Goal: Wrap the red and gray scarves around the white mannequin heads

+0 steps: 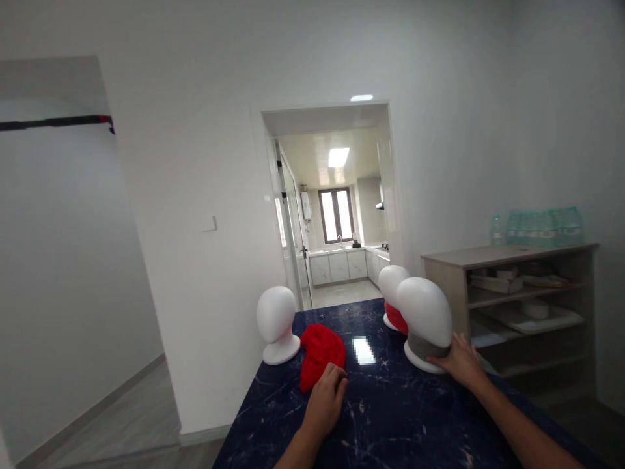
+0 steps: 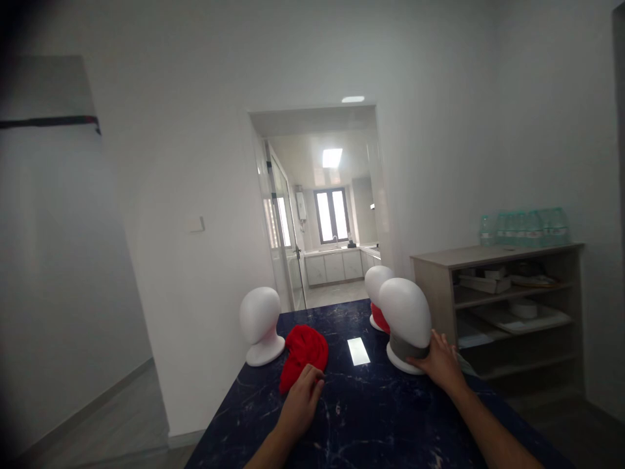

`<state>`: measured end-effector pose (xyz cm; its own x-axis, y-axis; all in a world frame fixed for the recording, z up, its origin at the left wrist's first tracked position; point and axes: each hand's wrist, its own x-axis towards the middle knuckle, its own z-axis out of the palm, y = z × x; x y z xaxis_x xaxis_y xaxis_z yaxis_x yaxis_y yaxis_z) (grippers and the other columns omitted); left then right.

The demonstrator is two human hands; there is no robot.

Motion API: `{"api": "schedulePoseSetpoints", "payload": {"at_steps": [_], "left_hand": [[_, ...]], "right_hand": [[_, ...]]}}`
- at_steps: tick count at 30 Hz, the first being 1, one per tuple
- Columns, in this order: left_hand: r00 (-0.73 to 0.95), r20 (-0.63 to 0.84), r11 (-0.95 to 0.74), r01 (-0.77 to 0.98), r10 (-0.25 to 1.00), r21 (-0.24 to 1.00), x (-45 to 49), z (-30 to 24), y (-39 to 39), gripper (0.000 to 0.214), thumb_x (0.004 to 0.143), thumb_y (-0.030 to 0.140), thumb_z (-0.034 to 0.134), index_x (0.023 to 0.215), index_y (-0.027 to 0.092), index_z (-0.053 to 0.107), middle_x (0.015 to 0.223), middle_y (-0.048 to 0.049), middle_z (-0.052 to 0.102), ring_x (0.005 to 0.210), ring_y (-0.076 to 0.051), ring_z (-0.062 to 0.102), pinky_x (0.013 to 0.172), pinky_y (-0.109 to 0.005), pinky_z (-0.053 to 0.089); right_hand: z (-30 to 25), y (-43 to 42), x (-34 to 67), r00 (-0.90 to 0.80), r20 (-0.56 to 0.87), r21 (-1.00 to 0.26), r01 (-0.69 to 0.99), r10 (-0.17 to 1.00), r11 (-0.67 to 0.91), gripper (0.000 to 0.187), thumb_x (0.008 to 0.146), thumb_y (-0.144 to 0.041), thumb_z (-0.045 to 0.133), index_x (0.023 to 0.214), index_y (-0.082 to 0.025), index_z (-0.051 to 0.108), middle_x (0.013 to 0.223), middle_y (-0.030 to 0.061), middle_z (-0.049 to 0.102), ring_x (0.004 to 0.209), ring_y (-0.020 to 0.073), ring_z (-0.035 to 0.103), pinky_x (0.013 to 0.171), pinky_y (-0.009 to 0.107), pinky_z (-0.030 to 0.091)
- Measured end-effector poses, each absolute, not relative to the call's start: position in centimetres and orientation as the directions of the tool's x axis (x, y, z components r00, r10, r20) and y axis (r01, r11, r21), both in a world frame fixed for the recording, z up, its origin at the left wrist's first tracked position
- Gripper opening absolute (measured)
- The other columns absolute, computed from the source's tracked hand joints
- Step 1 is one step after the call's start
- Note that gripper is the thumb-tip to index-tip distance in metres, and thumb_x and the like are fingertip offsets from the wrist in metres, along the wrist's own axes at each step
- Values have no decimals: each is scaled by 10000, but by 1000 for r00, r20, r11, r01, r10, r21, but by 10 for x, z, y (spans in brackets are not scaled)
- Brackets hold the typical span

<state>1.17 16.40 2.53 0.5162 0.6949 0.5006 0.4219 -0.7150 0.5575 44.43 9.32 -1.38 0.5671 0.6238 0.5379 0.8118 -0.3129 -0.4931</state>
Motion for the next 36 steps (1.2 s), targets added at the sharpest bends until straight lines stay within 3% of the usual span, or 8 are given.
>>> {"api": "schedulePoseSetpoints", "payload": {"at_steps": [5,11,17,24,27,31,33,36], "left_hand": [[525,490,-715,439,696,545,12,24,162,175,1035,346,481,1012,278,640,1077,-43,675,992,-219,672,905,-336,497],[521,476,-702,445,708,557,12,24,163,164,1024,366,505,1068,279,637,1106,-41,680,1031,-226,668,930,-341,491],[515,483,-702,439,708,561,13,24,163,181,1027,396,512,1050,269,638,1105,-53,683,1049,-239,661,954,-365,492],[548,533,-763,412,644,498,21,26,156,167,979,324,567,1092,263,674,1180,-89,696,1165,-276,641,1075,-421,472],[540,495,-705,303,681,641,48,25,154,487,891,366,701,1351,229,620,1400,-127,663,1338,-298,597,1177,-416,436],[488,357,-477,143,796,867,91,17,158,1127,727,498,847,1632,92,313,1669,-243,431,1544,-368,429,1273,-422,357],[451,323,-390,61,832,919,105,12,158,1225,698,503,852,1652,59,225,1693,-267,379,1557,-364,418,1263,-407,375],[376,350,-381,10,858,925,109,6,153,1156,700,480,855,1626,96,279,1600,-236,526,1468,-336,538,1202,-384,446]], "right_hand": [[-12,104,454,489,474,-507,832,732,-228,801,718,-541,817,1357,-95,630,1325,222,708,1274,378,652,1082,451,454],[4,90,443,569,499,-655,741,653,-145,731,695,-417,813,1313,-83,612,1299,250,714,1243,355,673,1021,393,501],[37,55,425,527,408,-784,621,745,-11,352,703,-273,664,1051,-227,684,1187,134,786,1167,322,714,1001,376,518],[48,47,408,469,434,-804,587,769,96,201,759,-313,574,899,-205,670,1007,87,787,1066,304,708,945,363,524],[43,56,386,390,466,-793,583,795,178,205,793,-422,620,823,-219,636,838,30,728,870,255,673,796,319,500],[33,69,350,222,504,-780,531,835,330,134,773,-337,637,835,-220,614,835,-2,694,834,207,613,745,277,442],[29,73,336,190,499,-780,524,846,342,91,742,-282,631,783,-223,575,782,-18,665,798,191,586,702,263,413],[25,78,319,118,483,-764,540,868,352,62,726,-245,635,757,-215,590,757,-22,676,784,188,590,683,256,407]]}}
